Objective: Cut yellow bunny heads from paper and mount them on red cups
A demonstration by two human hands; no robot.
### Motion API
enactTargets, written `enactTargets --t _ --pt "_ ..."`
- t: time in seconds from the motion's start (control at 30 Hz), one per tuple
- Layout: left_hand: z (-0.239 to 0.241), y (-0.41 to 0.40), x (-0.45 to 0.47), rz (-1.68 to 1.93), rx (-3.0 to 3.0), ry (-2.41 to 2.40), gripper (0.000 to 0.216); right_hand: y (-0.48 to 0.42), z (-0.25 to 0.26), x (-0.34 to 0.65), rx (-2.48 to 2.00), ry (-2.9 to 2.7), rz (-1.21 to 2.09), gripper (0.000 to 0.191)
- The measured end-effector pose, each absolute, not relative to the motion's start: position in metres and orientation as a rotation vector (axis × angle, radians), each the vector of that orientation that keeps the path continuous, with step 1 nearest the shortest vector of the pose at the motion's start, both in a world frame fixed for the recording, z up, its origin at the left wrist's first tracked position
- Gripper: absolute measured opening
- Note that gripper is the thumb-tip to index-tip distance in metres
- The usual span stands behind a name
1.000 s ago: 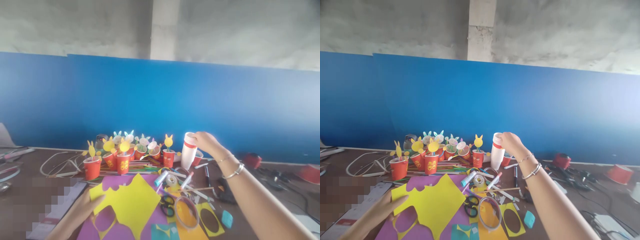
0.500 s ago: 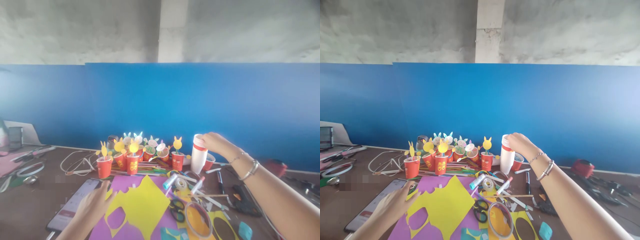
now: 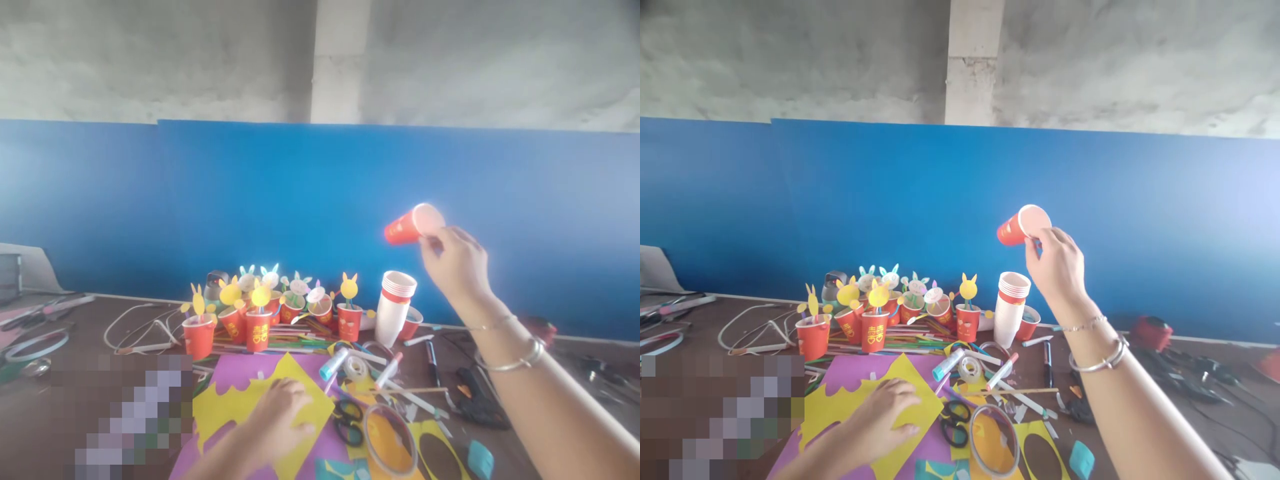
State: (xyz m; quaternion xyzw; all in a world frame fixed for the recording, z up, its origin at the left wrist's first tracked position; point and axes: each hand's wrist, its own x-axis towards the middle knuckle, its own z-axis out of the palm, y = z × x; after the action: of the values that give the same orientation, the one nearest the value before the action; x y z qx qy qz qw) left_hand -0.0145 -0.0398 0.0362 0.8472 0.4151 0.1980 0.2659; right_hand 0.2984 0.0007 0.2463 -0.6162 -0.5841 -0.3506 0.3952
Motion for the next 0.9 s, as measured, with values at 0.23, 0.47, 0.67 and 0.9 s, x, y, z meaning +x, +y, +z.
enactTargets --t 0.23,0.47,0.67,0.9 --pt "0.032 -0.022 -0.016 0.941 1.393 0.751 0.082 -0.038 0.154 0.207 -1.272 -1.981 0.284 0.017" --pt "0.022 -0.028 -0.012 0.891 1.167 0.601 0.066 -0.033 0.092 0.159 -1.223 -1.907 0.646 0.020" --pt "0.013 -0.020 -0.009 1.035 1.222 0.733 0.080 -0.026 0.074 0.160 -1.246 -1.782 0.806 0.056" --pt "0.018 -0.027 -0.006 1.187 1.464 0.957 0.069 -0.028 0.085 0.159 -1.153 -1.944 0.987 0.061"
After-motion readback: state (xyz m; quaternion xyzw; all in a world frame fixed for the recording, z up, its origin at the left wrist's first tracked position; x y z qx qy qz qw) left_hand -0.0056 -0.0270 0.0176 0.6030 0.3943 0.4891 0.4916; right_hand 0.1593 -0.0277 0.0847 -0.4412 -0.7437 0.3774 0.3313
